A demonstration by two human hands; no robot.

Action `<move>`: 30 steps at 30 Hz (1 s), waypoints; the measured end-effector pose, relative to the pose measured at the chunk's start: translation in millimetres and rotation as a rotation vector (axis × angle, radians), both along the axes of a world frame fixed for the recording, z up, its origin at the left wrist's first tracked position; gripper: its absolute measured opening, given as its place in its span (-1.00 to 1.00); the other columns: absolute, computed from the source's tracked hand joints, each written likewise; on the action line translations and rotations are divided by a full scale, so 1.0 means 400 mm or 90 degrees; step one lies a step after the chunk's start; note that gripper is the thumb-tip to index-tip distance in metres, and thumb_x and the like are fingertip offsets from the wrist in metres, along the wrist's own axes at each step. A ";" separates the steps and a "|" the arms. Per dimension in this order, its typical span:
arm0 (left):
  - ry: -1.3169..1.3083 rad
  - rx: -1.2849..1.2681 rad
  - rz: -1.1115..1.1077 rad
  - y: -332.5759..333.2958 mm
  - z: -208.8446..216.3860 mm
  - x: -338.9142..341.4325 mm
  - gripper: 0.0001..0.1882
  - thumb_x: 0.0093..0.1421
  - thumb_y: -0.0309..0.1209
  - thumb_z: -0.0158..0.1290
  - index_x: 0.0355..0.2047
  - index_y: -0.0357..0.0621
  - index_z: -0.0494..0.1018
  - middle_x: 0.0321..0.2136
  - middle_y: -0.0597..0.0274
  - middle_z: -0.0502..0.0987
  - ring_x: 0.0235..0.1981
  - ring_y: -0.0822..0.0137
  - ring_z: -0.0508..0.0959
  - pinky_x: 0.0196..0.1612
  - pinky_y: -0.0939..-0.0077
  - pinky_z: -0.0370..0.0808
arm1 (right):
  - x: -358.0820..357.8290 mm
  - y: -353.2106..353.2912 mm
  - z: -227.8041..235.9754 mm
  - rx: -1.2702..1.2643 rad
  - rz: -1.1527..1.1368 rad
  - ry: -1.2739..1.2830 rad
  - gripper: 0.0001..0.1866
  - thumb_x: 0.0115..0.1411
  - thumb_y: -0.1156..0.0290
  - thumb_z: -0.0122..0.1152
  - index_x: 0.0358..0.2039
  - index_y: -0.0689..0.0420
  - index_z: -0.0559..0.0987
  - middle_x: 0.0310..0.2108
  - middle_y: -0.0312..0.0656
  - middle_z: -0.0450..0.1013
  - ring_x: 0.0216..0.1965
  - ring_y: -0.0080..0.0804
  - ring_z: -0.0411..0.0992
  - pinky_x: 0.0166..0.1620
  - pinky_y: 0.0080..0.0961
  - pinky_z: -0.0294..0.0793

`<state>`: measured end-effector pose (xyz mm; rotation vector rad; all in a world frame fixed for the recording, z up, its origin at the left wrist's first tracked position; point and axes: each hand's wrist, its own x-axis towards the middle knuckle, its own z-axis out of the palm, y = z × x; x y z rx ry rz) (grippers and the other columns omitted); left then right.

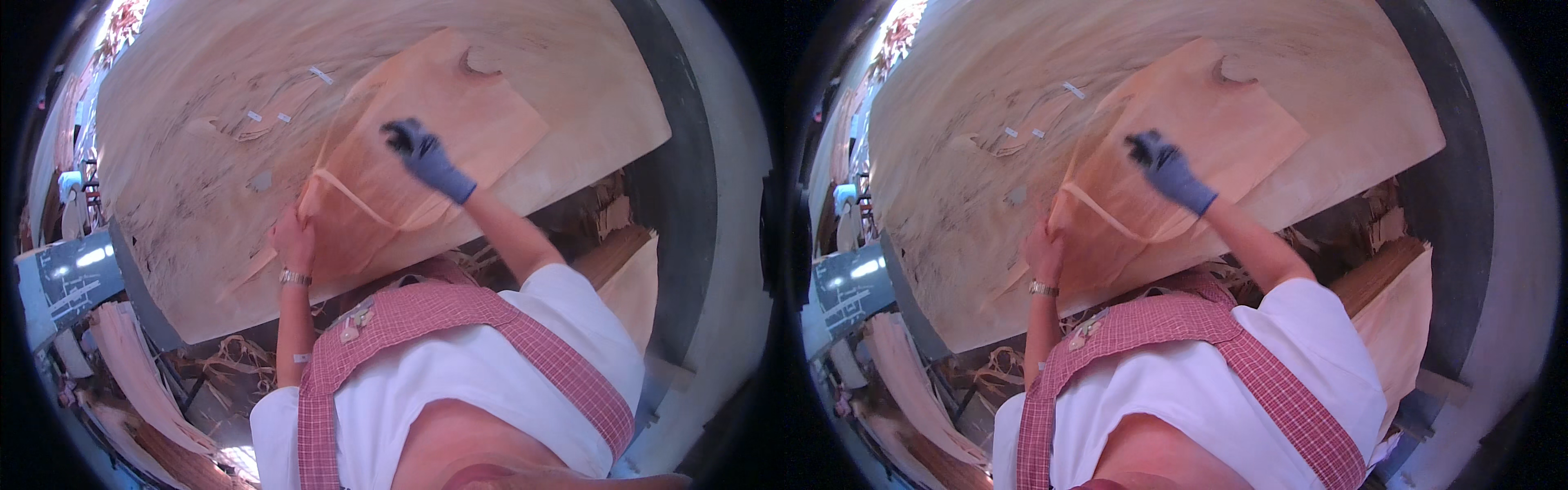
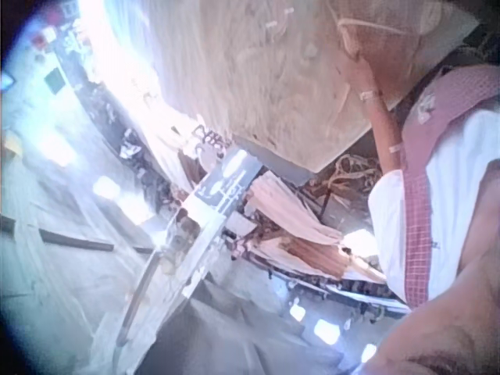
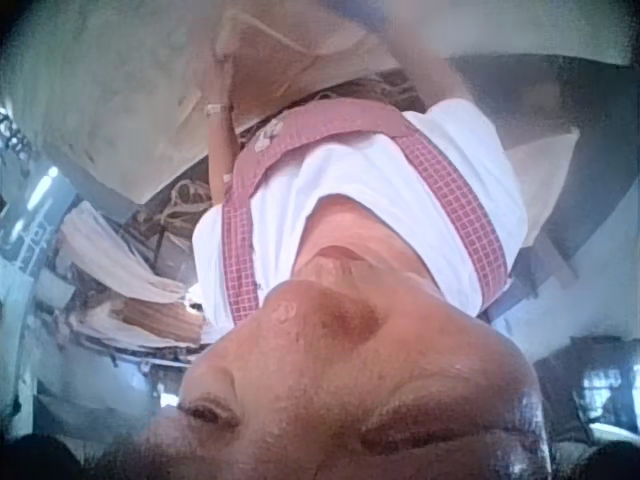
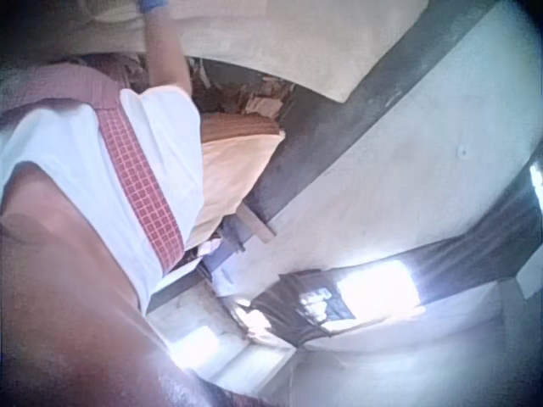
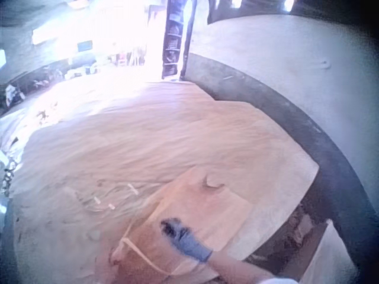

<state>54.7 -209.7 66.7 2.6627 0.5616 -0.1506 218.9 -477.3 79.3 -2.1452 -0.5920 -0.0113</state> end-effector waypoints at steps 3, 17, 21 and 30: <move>-0.017 -0.005 -0.014 -0.007 0.020 -0.055 -0.79 0.12 -0.31 0.16 -0.23 -0.04 0.51 -0.37 0.19 0.57 -0.26 0.16 0.55 -0.03 0.20 0.28 | 0.285 -0.116 -0.093 -0.196 -0.059 -0.181 -0.51 0.18 0.41 0.15 0.15 0.00 0.41 0.08 -0.06 0.37 -0.04 -0.02 0.46 -0.08 -0.18 0.51; 0.142 0.073 0.066 0.461 0.050 -0.054 -0.65 0.12 -0.22 0.15 -0.10 -0.03 0.54 -0.30 -0.04 0.62 -0.18 -0.09 0.58 -0.14 0.03 0.47 | 0.451 0.169 0.004 -0.540 0.231 -0.048 -0.81 0.15 0.33 0.22 -0.23 0.05 0.51 -0.09 -0.03 0.46 -0.11 0.05 0.48 -0.07 -0.11 0.46; 0.152 0.045 0.002 0.633 -0.028 0.045 -0.72 0.12 -0.21 0.12 -0.22 -0.07 0.53 -0.28 0.01 0.62 -0.21 -0.06 0.59 -0.19 0.14 0.47 | 0.403 0.240 -0.038 -0.365 0.173 -0.200 -0.79 0.17 0.38 0.18 -0.19 0.12 0.45 -0.14 0.07 0.41 -0.14 0.14 0.44 -0.12 -0.08 0.46; 0.120 0.111 -0.015 0.646 -0.054 0.164 -0.77 0.07 -0.21 0.16 -0.25 0.09 0.53 -0.26 0.17 0.63 -0.13 0.09 0.58 -0.11 -0.08 0.29 | 0.037 0.472 -0.060 -0.298 0.350 0.042 -0.53 0.23 -0.03 0.16 -0.01 0.02 0.41 -0.15 0.02 0.37 -0.15 0.09 0.46 -0.17 -0.05 0.48</move>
